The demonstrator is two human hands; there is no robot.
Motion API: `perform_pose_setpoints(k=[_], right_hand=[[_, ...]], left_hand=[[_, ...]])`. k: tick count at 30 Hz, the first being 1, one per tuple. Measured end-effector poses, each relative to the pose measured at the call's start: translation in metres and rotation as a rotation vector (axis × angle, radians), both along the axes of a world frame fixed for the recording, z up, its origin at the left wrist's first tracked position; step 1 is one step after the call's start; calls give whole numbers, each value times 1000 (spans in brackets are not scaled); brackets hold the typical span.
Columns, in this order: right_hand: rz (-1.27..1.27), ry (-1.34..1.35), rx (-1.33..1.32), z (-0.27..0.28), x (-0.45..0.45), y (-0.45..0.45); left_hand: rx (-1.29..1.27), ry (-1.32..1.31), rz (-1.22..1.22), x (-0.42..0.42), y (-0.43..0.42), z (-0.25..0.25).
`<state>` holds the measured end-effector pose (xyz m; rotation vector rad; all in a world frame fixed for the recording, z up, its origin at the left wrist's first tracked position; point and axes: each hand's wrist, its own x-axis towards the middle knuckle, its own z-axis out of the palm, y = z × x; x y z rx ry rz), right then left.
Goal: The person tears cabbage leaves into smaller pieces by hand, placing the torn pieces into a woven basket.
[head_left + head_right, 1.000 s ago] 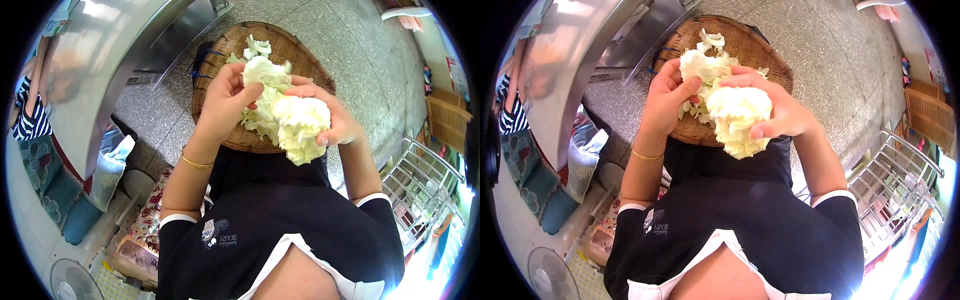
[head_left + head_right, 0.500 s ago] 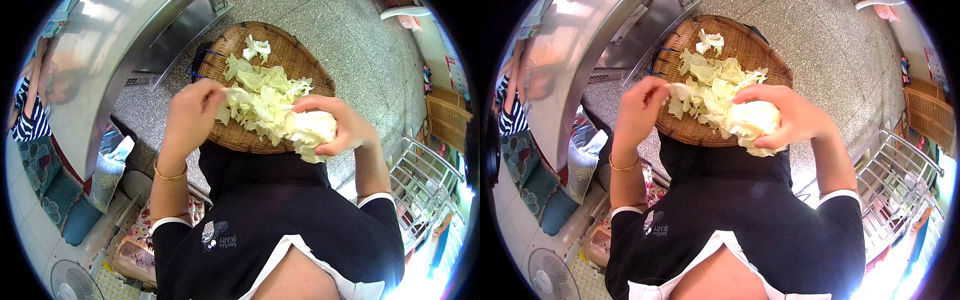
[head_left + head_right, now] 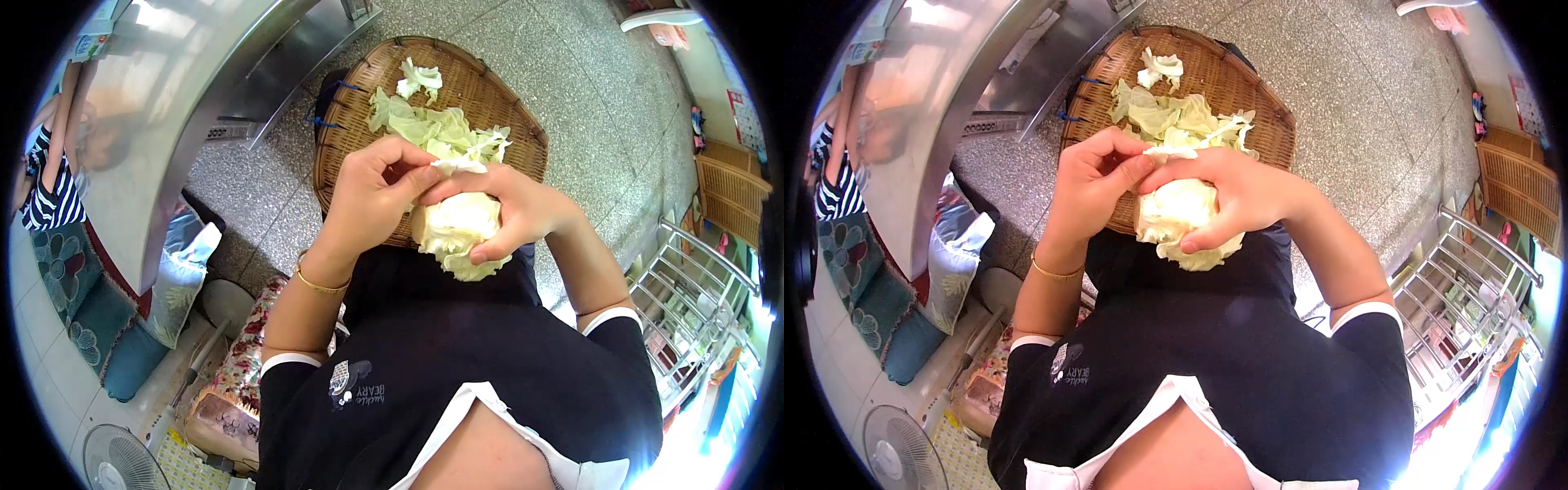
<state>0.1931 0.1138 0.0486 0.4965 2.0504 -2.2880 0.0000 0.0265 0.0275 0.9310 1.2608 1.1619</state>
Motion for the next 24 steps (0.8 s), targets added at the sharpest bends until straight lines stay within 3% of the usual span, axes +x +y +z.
perform_pose_setpoints(k=[2, 3, 5, 6, 9, 11, 12, 14, 18, 21, 24], right_hand=[[29, -31, 31, -1, -1, 1], [9, 113, 110, -5, -2, 2], [-20, 253, 185, -7, -2, 2], [-24, 254, 230, -5, -2, 1], [-8, 219, 280, -8, 0, -3], [23, 183, 279, -9, 2, -3], [34, 180, 339, -9, 5, -2], [53, 186, 399, -8, 7, 0], [-7, 144, 415, 1, 13, 4], [-37, 71, 234, -6, 23, 5], [-106, 204, 226, -17, 27, 11]], left_hand=[[-58, -14, -54, -2, 0, 4], [-56, -12, -57, -1, 1, 1], [-204, -590, 216, 2, 3, -9], [-207, -590, 210, 0, 8, -11], [-105, -461, 416, -17, 37, -23], [133, 307, 215, -31, 60, -37], [132, 307, 222, -30, 70, -41], [119, 795, 89, -26, 90, -44], [-2, 888, -47, -24, 97, -66], [-101, 868, -181, -23, 76, -69], [-153, 859, -276, -28, 62, -67]])
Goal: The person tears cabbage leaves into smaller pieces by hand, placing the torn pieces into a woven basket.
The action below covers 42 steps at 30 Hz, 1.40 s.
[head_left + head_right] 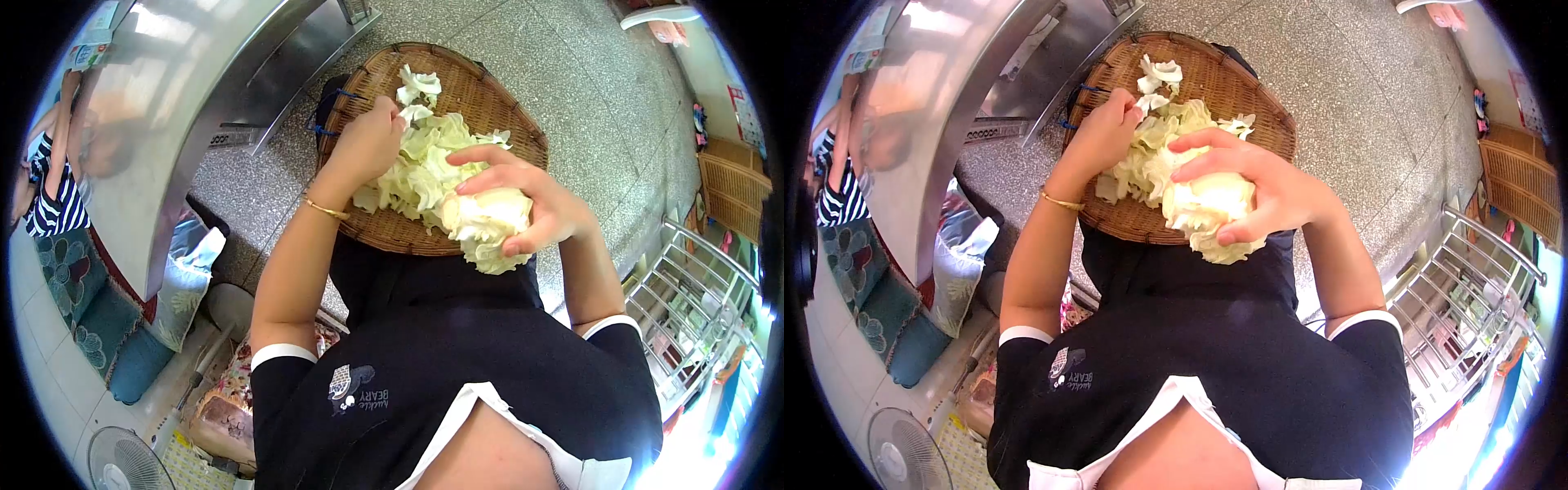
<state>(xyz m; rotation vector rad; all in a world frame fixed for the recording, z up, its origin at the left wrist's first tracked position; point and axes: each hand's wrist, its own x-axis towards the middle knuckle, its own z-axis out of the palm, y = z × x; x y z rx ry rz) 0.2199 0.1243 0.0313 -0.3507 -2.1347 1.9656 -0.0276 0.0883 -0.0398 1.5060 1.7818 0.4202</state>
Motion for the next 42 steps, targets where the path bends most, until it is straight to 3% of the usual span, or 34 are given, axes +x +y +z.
perform_pose_setpoints(k=[6, 10, 13, 15, 16, 20, 22, 23, 25, 26, 28, 32, 34, 36, 37, 41, 42], right_hand=[[-151, 76, -141, -4, -2, 1], [-185, 116, -253, -9, -3, -1], [-281, 140, -307, -16, 4, -7], [-378, 186, -563, -18, 7, -13], [-379, 186, -562, -17, 6, -13], [-503, 235, -662, -14, -3, -14], [-482, 280, -535, -17, -8, -13], [-480, 280, -535, -16, -12, -13], [-402, 290, -513, -10, -18, -14], [-399, 289, -513, -8, -19, -14], [-410, 22, -546, -6, -20, -14], [-405, 77, -724, -9, -23, -13], [-441, 126, -786, -4, -25, -18], [-497, 214, -749, 1, -28, -25], [-496, 224, -754, 0, -30, -26], [-566, 48, -592, -1, -32, -31], [-564, 47, -593, 0, -31, -30]], left_hand=[[390, 273, 161, 0, 20, 8], [182, 362, 85, -1, 37, 4], [159, 286, 112, 1, 29, 8], [202, 274, 110, -1, 16, 10], [249, 264, 114, -1, 10, 14], [205, 368, 13, 3, -20, 55], [304, 82, -80, 5, -32, 75], [304, 83, -78, 8, -38, 85], [408, -376, -204, 17, -45, 102], [408, -376, -200, 22, -44, 106], [479, -457, -284, 28, -41, 106], [457, -514, -354, 23, -40, 97], [525, -487, -300, 21, -43, 96], [613, -469, -36, 25, -44, 95], [570, -435, -22, 26, -45, 97], [560, -243, -122, 17, -45, 97], [626, -80, -217, 12, -43, 101]])
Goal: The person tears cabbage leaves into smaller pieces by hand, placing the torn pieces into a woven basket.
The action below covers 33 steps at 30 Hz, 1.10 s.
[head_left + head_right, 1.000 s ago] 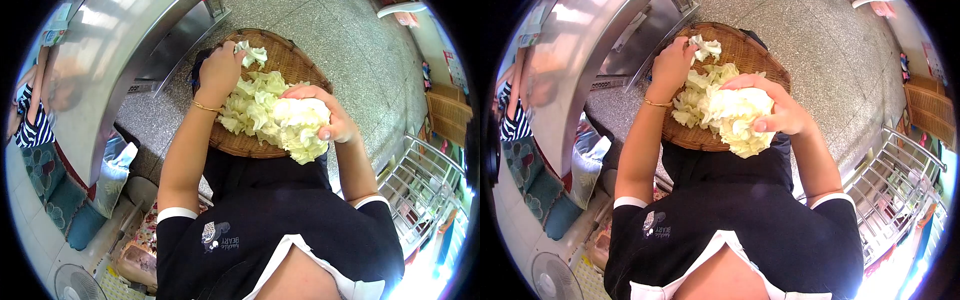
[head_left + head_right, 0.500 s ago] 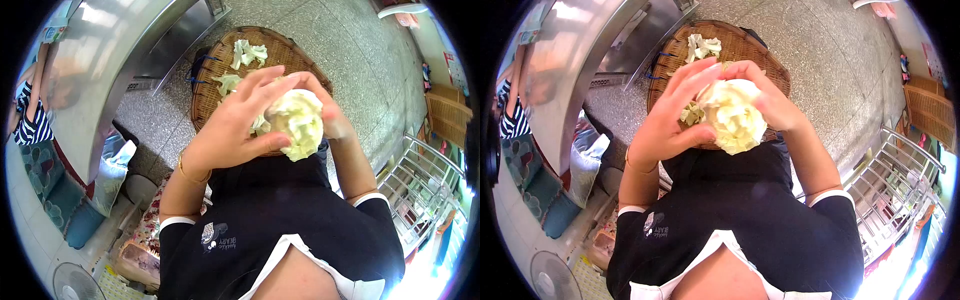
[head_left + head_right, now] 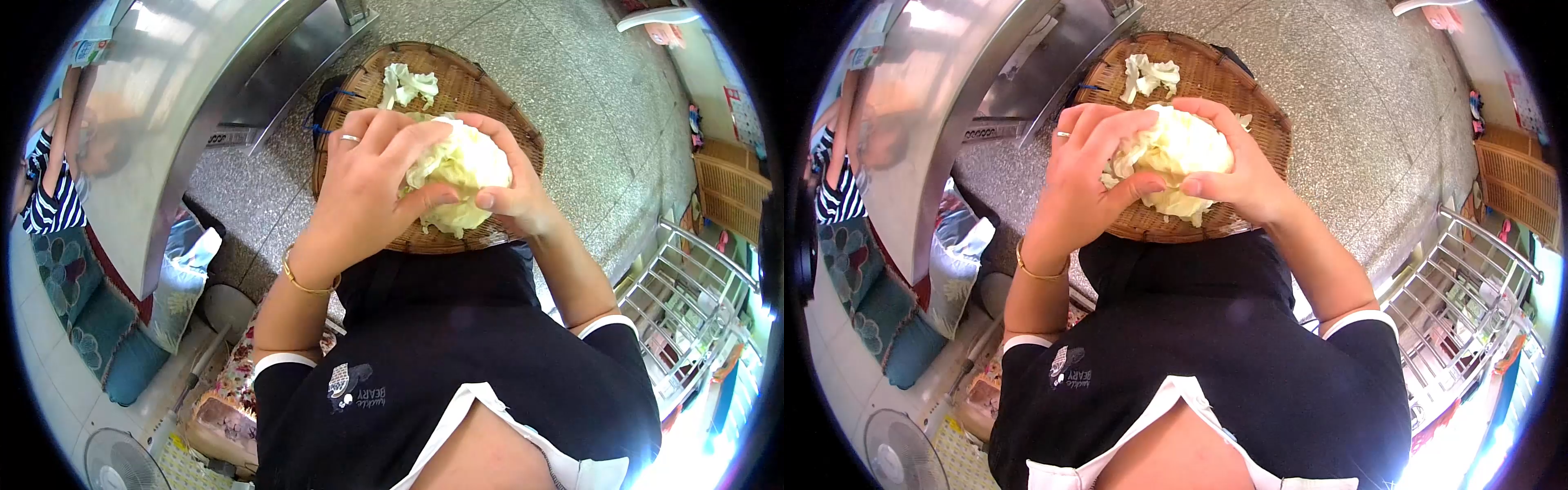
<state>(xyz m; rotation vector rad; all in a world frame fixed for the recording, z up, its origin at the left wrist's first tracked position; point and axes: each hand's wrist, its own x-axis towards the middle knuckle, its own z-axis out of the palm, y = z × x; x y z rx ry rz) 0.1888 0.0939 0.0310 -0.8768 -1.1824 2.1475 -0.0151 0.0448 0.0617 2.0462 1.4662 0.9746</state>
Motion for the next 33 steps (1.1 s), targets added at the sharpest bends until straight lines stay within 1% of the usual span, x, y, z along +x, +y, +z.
perform_pose_setpoints(k=[1, 2, 4, 5, 7, 8, 9, 10, 11, 13, 14, 16, 20, 21, 22, 23, 25, 26, 28, 29, 31, 32, 33], right_hand=[[17, -3, -3, 0, 3, 1], [32, -7, -4, 0, 4, 3], [53, -2, 50, 4, 4, 5], [68, -3, 102, 5, 5, 5], [83, -9, 145, 3, 8, 4], [103, -13, 187, 2, 9, 4], [104, -14, 187, 3, 9, 4], [82, -27, 191, 4, 9, 3], [64, -38, 195, 5, 9, 3], [32, -30, 202, 3, 8, 1], [-6, -21, 212, 2, 7, 1], [-26, -14, 210, 1, 6, 0], [-85, 4, 217, -4, 5, -2], [-84, 3, 216, -5, 6, -2], [-96, -12, 310, -6, 5, -2], [-108, -28, 404, -8, 5, -2], [-118, -27, 406, -10, 4, -4], [-129, -28, 409, -11, 4, -5], [-137, -3, 453, -15, 4, -5], [-148, 23, 499, -18, 5, -4], [-145, 27, 530, -21, 6, -1], [-141, 32, 563, -22, 7, 1], [-141, 32, 564, -24, 8, 1]], left_hand=[[84, 177, -35, -3, 0, 3], [85, 180, -33, -4, -1, 2], [-136, -163, -69, -4, -5, -2], [-137, -165, -74, -3, -5, -4], [-43, -154, -64, -2, -7, -8], [-43, -155, -64, 0, -7, -10], [20, -157, -28, 3, -6, -12], [83, -161, 8, 7, -6, -14], [83, -161, 12, 9, -5, -18], [133, -270, 95, 11, -4, -23], [134, -268, 98, 12, -3, -25], [216, -289, 152, 14, 1, -26], [243, -262, 215, 15, 6, -26], [140, -245, 230, 15, 5, -25], [36, -225, 247, 15, 4, -24], [33, -222, 250, 15, 2, -25], [-217, -318, 295, 17, 0, -30], [-217, -318, 295, 18, 1, -32], [-60, -283, 320, 20, 1, -36], [-61, -282, 321, 22, 1, -37], [-31, -393, 354, 25, 3, -38], [-30, -394, 352, 24, 5, -38], [-199, -656, 446, 20, 8, -37]])
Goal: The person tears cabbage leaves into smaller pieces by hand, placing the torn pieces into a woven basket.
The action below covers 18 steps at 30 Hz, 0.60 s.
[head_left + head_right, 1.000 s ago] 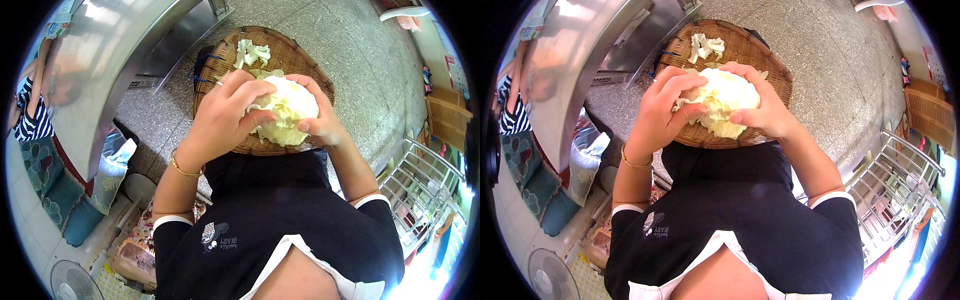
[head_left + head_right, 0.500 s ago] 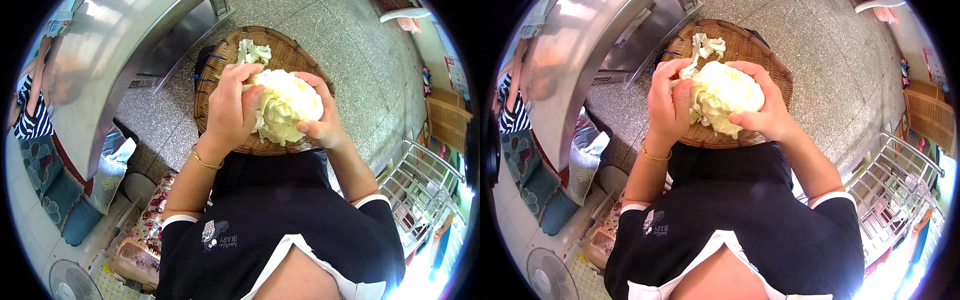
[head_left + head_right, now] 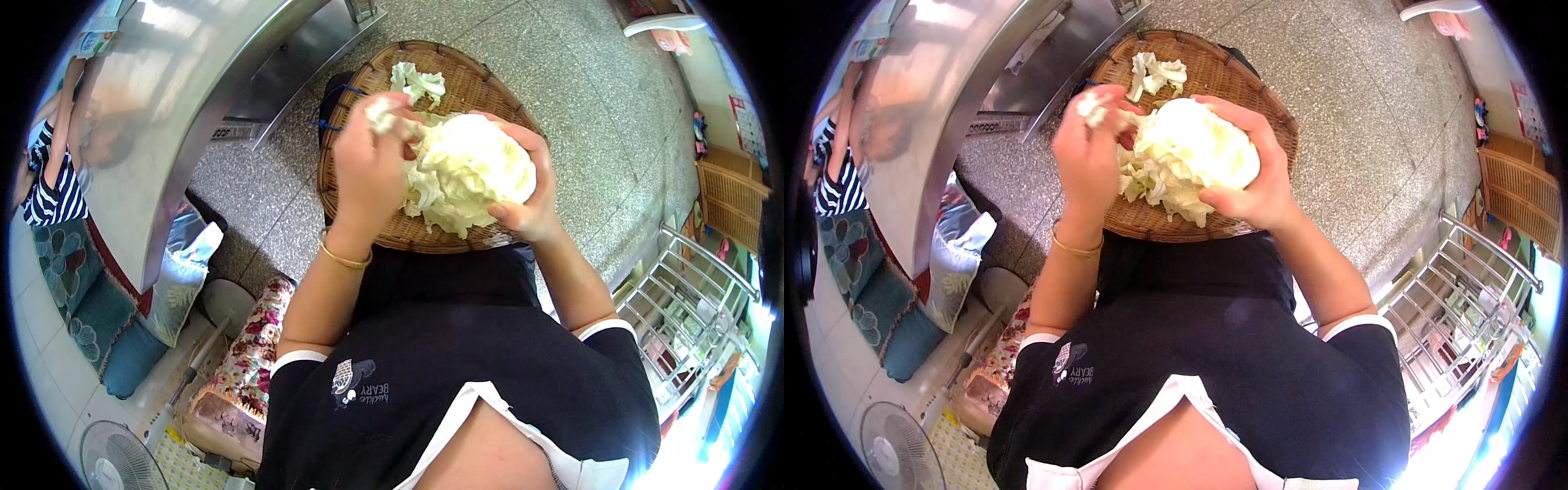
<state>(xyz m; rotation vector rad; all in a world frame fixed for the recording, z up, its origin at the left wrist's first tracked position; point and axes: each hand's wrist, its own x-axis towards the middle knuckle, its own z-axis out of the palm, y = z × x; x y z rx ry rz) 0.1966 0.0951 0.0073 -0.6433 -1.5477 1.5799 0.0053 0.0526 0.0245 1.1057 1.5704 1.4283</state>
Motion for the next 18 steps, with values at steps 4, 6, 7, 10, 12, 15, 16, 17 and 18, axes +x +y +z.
perform_pose_setpoints(k=[4, 6, 7, 10, 12, 15, 16, 17, 18], right_hand=[[106, 159, -159, -2, 12, 7], [222, 239, -406, -1, 17, 5], [225, 241, -404, -3, 16, 6], [429, 497, -641, -7, 14, 10], [459, 328, -589, -2, 12, 11], [503, 53, -504, 12, 3, 13], [552, -43, -524, 17, 2, 14], [600, -139, -545, 19, 2, 14], [569, -116, -608, 15, 1, 14]], left_hand=[[-157, -564, 16, -10, 3, -4], [-210, -722, -35, -9, 1, -2], [-207, -719, -33, -11, 1, -5], [-243, -608, -92, -12, -2, -7], [-228, -364, -63, -6, -3, -1], [-137, 114, -205, -8, -9, -7], [-91, 227, -232, -6, -10, -4], [-91, 227, -232, -6, -12, 1], [-111, 220, -248, -7, -12, 6]])
